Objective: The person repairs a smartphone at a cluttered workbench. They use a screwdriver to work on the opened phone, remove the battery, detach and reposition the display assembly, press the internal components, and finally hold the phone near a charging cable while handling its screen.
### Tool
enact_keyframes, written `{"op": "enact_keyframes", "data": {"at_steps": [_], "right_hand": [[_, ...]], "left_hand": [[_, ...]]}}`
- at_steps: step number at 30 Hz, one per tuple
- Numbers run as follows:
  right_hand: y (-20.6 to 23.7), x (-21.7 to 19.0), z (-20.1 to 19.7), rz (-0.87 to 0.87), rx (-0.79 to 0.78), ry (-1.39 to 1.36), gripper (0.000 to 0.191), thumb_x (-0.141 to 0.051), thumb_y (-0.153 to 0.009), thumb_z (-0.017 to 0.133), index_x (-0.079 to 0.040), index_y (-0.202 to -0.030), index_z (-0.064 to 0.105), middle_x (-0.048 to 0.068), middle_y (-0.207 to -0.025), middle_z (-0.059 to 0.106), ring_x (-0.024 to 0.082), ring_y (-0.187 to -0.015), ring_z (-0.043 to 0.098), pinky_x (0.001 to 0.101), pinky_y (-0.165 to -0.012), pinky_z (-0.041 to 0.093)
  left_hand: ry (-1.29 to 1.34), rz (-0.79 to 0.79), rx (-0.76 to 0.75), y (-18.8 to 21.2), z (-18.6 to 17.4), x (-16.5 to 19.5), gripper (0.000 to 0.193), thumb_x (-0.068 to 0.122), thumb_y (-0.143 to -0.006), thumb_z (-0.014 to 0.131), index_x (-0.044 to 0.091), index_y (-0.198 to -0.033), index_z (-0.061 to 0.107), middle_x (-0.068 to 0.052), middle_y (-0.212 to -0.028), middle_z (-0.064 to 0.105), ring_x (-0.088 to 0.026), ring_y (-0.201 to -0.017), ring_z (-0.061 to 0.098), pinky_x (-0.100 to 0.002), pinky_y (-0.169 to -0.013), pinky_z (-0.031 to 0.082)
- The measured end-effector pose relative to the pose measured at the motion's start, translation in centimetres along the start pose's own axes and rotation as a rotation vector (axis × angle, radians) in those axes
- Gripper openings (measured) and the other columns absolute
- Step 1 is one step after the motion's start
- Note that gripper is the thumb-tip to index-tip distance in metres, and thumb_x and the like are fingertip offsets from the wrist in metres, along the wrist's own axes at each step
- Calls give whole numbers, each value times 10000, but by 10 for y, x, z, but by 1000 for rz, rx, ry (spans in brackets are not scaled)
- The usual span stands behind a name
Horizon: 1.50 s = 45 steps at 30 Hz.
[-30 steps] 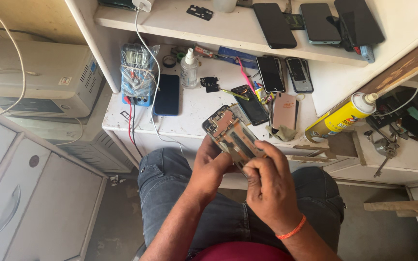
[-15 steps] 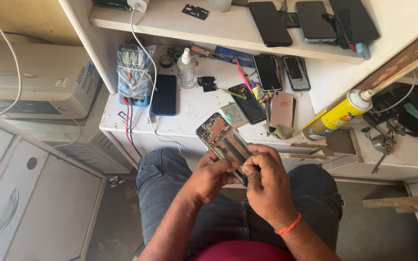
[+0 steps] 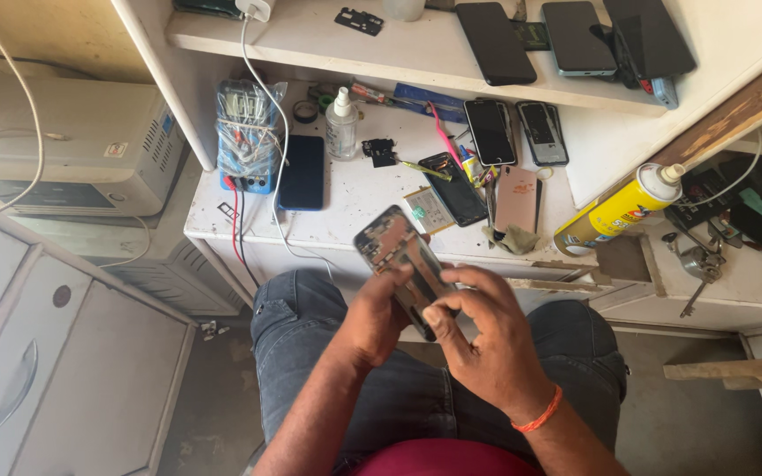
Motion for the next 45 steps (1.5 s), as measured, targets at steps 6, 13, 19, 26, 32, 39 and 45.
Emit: {"op": "enact_keyframes", "data": {"at_steps": [6, 13, 19, 26, 32, 39, 45], "right_hand": [[-13, -12, 1, -28, -35, -23, 361, -306, -866, 798, -21, -1058, 687, 108, -1008, 670, 294, -927, 648, 392, -787, 530], [-15, -2, 9, 35, -57, -67, 201, -209, -941, 727, -52, -890, 613, 59, -810, 634, 252, -767, 618, 410, -691, 482], [-5, 11, 14, 159, -51, -165, 179, -166, -980, 674, -47, -878, 588, 67, -784, 614, 227, -710, 590, 380, -651, 472], [5, 24, 16, 312, -96, -413, 202, -227, -1037, 588, -56, -930, 570, -22, -759, 573, 49, -651, 511, 243, -561, 451], [13, 37, 16, 431, -68, -622, 206, -205, -1058, 621, -55, -918, 602, -56, -725, 504, 14, -664, 421, 220, -567, 390], [14, 36, 13, 411, -16, -571, 188, -194, -1017, 653, -50, -901, 619, -54, -697, 561, 2, -621, 466, 193, -526, 391], [14, 36, 12, 378, -25, -589, 180, -193, -1025, 647, -47, -924, 620, -54, -721, 548, 1, -645, 463, 193, -538, 401]], "left_hand": [[225, 155, -69, 2, 17, -8, 890, 747, -930, 245, 171, -1608, 298, -47, -1597, 441, -261, -1410, 482, -463, -1177, 397], [6, 129, -103, 5, 23, -12, 881, 729, -953, 194, 160, -1621, 277, -78, -1644, 374, -277, -1467, 408, -456, -1206, 359], [-30, 119, -134, 3, 22, -14, 887, 725, -961, 205, 133, -1616, 293, -82, -1639, 395, -263, -1483, 407, -450, -1215, 357], [120, 26, -113, 4, 20, -11, 942, 777, -949, 198, 92, -1558, 414, -133, -1475, 541, -285, -1338, 542, -465, -1128, 453], [74, -45, -58, 9, 26, -2, 943, 793, -910, 227, 126, -1542, 437, -104, -1442, 564, -261, -1295, 576, -491, -1074, 493], [92, -39, -76, 12, 32, 6, 942, 800, -911, 243, 124, -1534, 450, -113, -1448, 565, -279, -1292, 580, -522, -1049, 510], [85, -55, -91, 12, 31, 6, 944, 813, -892, 251, 144, -1526, 458, -118, -1440, 563, -291, -1279, 578, -546, -1028, 506]]}}
Point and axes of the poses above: each hand's wrist, its own y-axis away from the middle knuckle, its own z-axis out of the palm, x = y × z, the point moved 2 cm from there along -y, towards the middle knuckle
